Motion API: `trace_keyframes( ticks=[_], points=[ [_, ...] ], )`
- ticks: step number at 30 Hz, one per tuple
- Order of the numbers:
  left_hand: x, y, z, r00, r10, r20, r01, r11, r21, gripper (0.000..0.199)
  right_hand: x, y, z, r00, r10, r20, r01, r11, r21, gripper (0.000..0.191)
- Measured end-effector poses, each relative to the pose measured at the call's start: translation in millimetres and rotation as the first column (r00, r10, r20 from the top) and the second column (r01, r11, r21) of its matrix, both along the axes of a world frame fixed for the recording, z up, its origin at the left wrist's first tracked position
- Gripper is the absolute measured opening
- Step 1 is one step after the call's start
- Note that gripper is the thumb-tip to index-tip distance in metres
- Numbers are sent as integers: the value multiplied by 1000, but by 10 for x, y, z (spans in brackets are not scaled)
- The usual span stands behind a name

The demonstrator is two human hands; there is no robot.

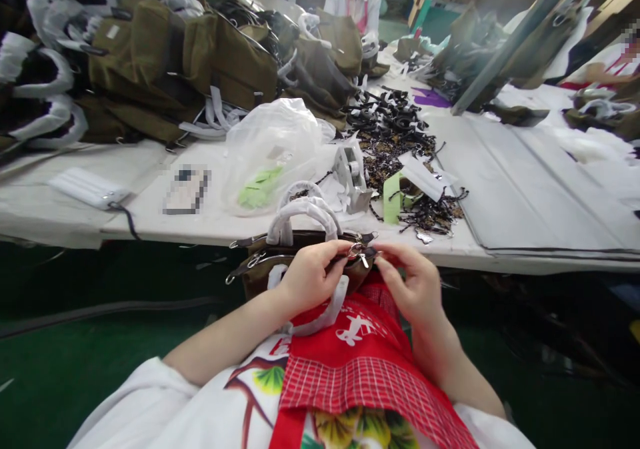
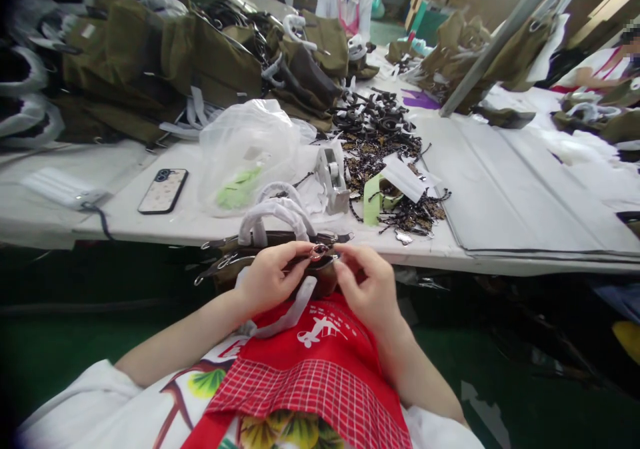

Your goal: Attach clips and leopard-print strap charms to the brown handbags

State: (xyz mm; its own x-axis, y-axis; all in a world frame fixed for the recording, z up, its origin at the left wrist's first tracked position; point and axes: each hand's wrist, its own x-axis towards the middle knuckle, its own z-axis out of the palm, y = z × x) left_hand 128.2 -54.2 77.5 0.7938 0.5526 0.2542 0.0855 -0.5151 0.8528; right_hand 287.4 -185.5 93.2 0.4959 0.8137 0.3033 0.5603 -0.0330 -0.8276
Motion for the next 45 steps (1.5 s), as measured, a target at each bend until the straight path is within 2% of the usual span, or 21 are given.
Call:
trace_keyframes(
  ticks=[1, 3, 6, 9, 11, 12, 14, 16, 18, 22, 26, 28, 31, 32, 33, 34, 37, 40, 42, 45],
  points=[
    [13, -30, -12, 1000, 13, -19, -11, 992, 124, 27, -96, 33, -5, 999, 54, -7, -54, 998, -45, 21],
    [30, -90, -47, 998, 31, -47, -16, 953, 302, 32, -231, 109, -38, 997, 77, 10, -76, 995, -68, 16],
    [26, -152, -70, 998, 6, -61, 19, 913, 407, 39, -279, 175, -91, 999, 49, 12, -49, 999, -15, 14],
    [-6, -147, 17, 998, -62, -26, 68, 935, 348, 46, -193, 127, -87, 996, 56, -70, -54, 998, 27, 17],
    [-26, -106, 126, 997, -71, 19, 64, 964, 257, 47, -102, 45, -49, 968, 129, -214, -126, 992, 26, 18],
    [-31, -78, 184, 997, -67, 40, 58, 976, 212, 44, -56, -1, -25, 931, 189, -311, -193, 981, 18, 18],
    [-32, -25, 289, 995, -85, 61, 76, 988, 137, 35, 30, -81, 19, 805, 310, -505, -354, 935, 11, 21],
    [-23, 8, 359, 985, -164, 61, 159, 984, 77, 27, 93, -130, 47, 686, 389, -615, -477, 879, 25, 22],
    [-14, 14, 389, 967, -245, 66, 244, 969, 22, 19, 129, -138, 53, 669, 438, -600, -518, 854, 46, 23],
    [-15, -32, 381, 953, -288, 91, 293, 954, -56, 15, 120, -102, 37, 742, 474, -475, -503, 861, 74, 27],
    [-80, -113, 441, 942, -316, 111, 321, 947, -24, 9, 42, -135, 79, 657, 500, -564, -538, 835, 113, 29],
    [-151, -163, 522, 914, -389, 117, 389, 921, 24, 11, 1, -194, 140, 575, 539, -615, -605, 786, 124, 30],
    [-264, -212, 622, 867, -493, 73, 484, 868, 106, 12, -49, -283, 211, 359, 629, -689, -785, 603, 142, 34],
    [-288, -210, 627, 869, -493, 52, 483, 866, 128, 12, -65, -300, 209, 310, 626, -716, -813, 565, 142, 35],
    [-300, -197, 611, 876, -482, 26, 474, 869, 142, 13, -82, -305, 189, 294, 599, -744, -813, 566, 134, 35],
    [-300, -173, 576, 885, -466, -4, 462, 875, 148, 15, -101, -300, 151, 306, 550, -777, -789, 603, 116, 33],
    [-248, -55, 397, 908, -395, -142, 412, 903, 120, 16, -161, -232, -39, 353, 355, -866, -632, 773, 60, 30],
    [-188, 62, 247, 936, -211, -281, 271, 942, 196, 19, -188, -148, -238, 372, 240, -897, -469, 882, 41, 29],
    [-189, 106, 241, 938, -104, -331, 211, 928, 306, 30, -174, -113, -336, 393, 185, -901, -364, 931, 33, 29],
    [-286, 83, 420, 946, -45, -322, 188, 883, 430, 31, -129, -90, -444, 382, 128, -915, -273, 962, 21, 27]
  ],
)
